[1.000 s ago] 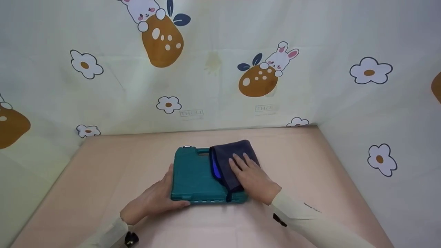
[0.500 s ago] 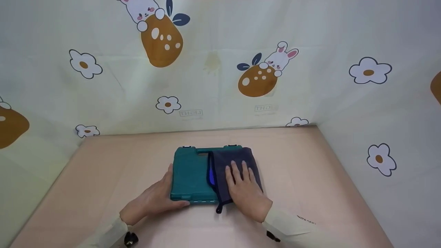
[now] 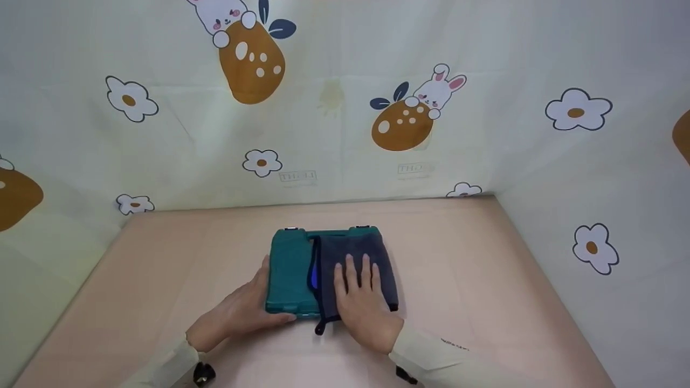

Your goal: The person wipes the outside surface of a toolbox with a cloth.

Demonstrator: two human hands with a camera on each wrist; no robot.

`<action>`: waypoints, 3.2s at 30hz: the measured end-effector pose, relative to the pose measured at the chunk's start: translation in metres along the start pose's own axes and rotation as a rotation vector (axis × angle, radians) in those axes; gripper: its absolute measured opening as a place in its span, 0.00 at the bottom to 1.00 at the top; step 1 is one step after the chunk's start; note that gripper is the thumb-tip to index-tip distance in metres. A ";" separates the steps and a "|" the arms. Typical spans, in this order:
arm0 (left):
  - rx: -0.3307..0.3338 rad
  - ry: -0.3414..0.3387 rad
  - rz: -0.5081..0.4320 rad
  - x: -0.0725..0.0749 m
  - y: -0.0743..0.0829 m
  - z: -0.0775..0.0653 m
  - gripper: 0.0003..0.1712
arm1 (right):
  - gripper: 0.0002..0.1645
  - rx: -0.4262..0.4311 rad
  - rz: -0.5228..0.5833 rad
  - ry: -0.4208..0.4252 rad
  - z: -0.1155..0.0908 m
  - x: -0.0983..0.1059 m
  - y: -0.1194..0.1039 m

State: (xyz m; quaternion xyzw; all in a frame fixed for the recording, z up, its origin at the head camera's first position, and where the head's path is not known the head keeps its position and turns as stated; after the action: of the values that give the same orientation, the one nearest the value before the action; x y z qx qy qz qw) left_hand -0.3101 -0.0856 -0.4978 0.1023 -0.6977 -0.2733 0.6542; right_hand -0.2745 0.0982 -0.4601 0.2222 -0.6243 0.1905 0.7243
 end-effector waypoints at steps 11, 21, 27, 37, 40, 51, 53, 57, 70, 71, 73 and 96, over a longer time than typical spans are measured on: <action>-0.043 0.040 -0.010 0.002 0.004 0.000 0.81 | 0.58 0.087 0.043 -0.033 0.016 -0.003 -0.037; -0.053 0.038 0.023 0.003 0.003 -0.001 0.81 | 0.54 0.177 0.063 0.013 0.028 0.001 -0.072; -0.063 0.054 0.034 0.004 0.003 -0.002 0.78 | 0.53 0.215 0.051 0.042 0.027 0.008 -0.075; -0.051 0.023 0.017 0.001 0.001 -0.001 0.78 | 0.47 0.262 0.059 0.055 0.033 0.013 -0.071; -0.054 0.019 0.010 0.001 0.000 -0.001 0.77 | 0.45 0.281 0.056 0.058 0.037 0.014 -0.070; -0.068 -0.009 -0.004 0.002 0.002 -0.001 0.71 | 0.48 0.291 -0.013 0.041 0.056 0.015 -0.066; -0.070 -0.005 -0.011 0.003 0.002 -0.001 0.72 | 0.51 0.277 -0.012 0.002 0.061 0.014 -0.064; -0.069 0.003 -0.028 0.003 0.001 -0.001 0.74 | 0.53 0.254 -0.036 -0.023 0.072 0.013 -0.062; -0.019 -0.021 -0.049 -0.002 0.000 0.001 0.79 | 0.51 0.254 -0.079 0.018 0.086 0.012 -0.040; -0.016 -0.022 -0.049 -0.002 -0.001 0.001 0.80 | 0.51 0.257 -0.078 0.021 0.086 0.012 -0.038; -0.010 -0.020 -0.049 -0.002 -0.002 0.001 0.81 | 0.51 0.258 -0.077 0.030 0.085 0.012 -0.033; 0.026 -0.016 -0.042 -0.004 -0.003 0.004 0.84 | 0.46 0.159 0.018 0.124 0.021 0.013 0.091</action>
State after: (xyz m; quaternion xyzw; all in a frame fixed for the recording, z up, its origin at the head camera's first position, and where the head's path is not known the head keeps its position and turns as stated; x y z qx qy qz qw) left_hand -0.3139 -0.0846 -0.5029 0.1232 -0.7040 -0.2786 0.6416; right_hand -0.3396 0.1619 -0.4369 0.2614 -0.5631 0.2594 0.7398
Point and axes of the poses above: each hand's wrist, its own z-axis towards the middle knuckle, its own x-axis out of the back of the hand, y = z × x, the point moved 10 cm from there along z, towards the middle knuckle, and after that the axes turned 8 degrees about y, right-handed, at the moved point
